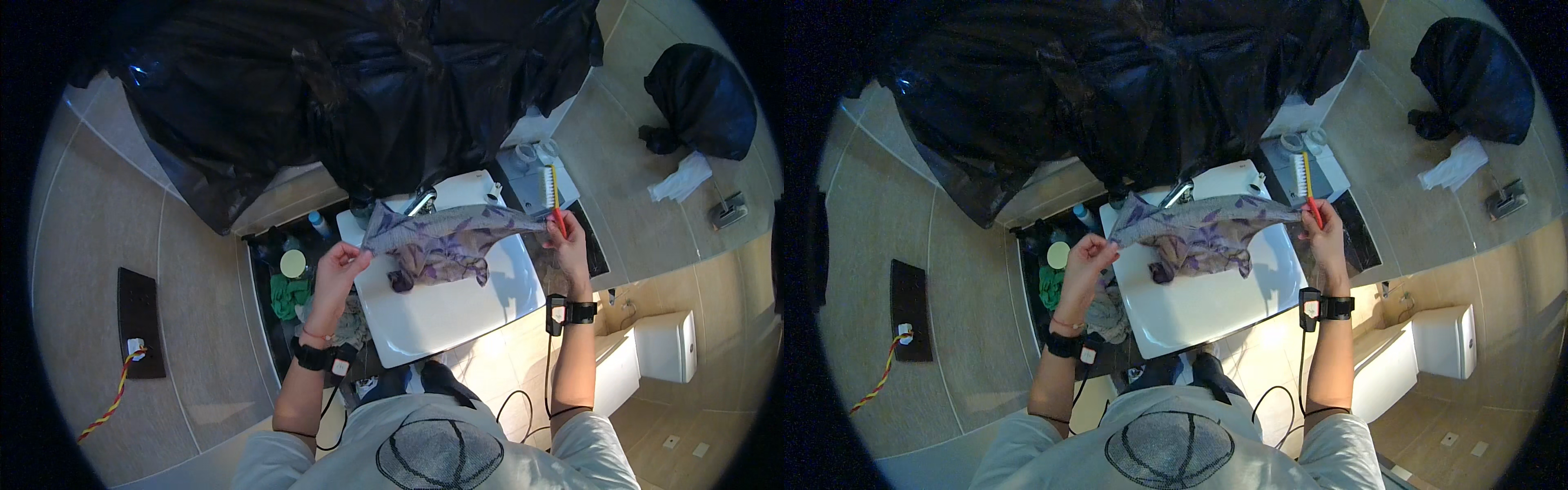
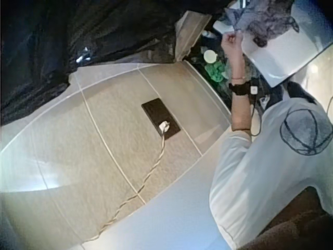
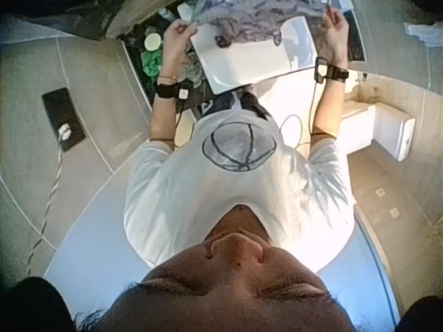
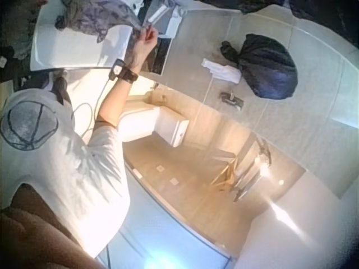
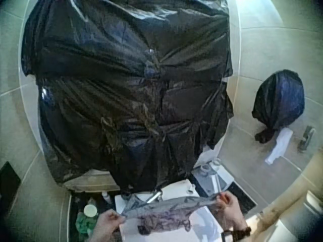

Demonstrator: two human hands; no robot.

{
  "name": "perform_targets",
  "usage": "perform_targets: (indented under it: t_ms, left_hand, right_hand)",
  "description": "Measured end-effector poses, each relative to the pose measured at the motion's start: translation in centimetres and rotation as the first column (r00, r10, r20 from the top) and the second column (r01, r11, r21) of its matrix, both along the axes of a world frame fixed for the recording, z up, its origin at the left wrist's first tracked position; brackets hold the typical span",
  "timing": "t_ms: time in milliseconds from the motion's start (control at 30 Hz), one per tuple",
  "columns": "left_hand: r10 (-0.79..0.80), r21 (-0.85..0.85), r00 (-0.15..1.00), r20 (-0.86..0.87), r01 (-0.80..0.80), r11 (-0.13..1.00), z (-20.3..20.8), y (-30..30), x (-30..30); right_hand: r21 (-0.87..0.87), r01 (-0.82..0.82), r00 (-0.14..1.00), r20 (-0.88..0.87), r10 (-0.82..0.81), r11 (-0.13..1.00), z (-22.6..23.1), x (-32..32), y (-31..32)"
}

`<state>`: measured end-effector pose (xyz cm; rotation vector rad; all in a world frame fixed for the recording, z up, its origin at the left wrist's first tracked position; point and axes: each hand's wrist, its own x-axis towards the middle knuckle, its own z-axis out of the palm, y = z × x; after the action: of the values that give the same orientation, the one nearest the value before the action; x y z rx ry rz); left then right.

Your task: The person uses a yellow brush to repeatedly scrub two garments laid on a bathroom sink. They first treat a purple patterned cloth, then a beige patterned cloth, flipping and repositioning each item while brushing. The garments remain on the sink throughout the clip.

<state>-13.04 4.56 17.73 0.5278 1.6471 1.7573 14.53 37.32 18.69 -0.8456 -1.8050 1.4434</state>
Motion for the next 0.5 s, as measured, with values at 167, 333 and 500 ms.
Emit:
perform_targets:
  t_ms: [167,333,500]
  left_hand:
    - [-0.2,-0.243,0.975,0.092,0.217,0.946,-7.8,-5.0,3.0]
    - [-0.165,-0.462,0.908,0.386,0.345,0.817,-13.5,-7.1,8.9]
    - [-0.159,-0.422,0.878,0.452,0.368,0.829,-14.5,-8.8,11.3]
  right_hand:
    - [-0.079,-0.118,0.942,0.307,0.137,0.99,-5.9,3.6,-0.9]
    - [0.035,-0.176,0.756,0.645,0.113,0.984,-14.8,9.2,-3.5]
    - [0.021,-0.07,0.833,0.551,0.047,0.997,-16.7,12.8,-4.6]
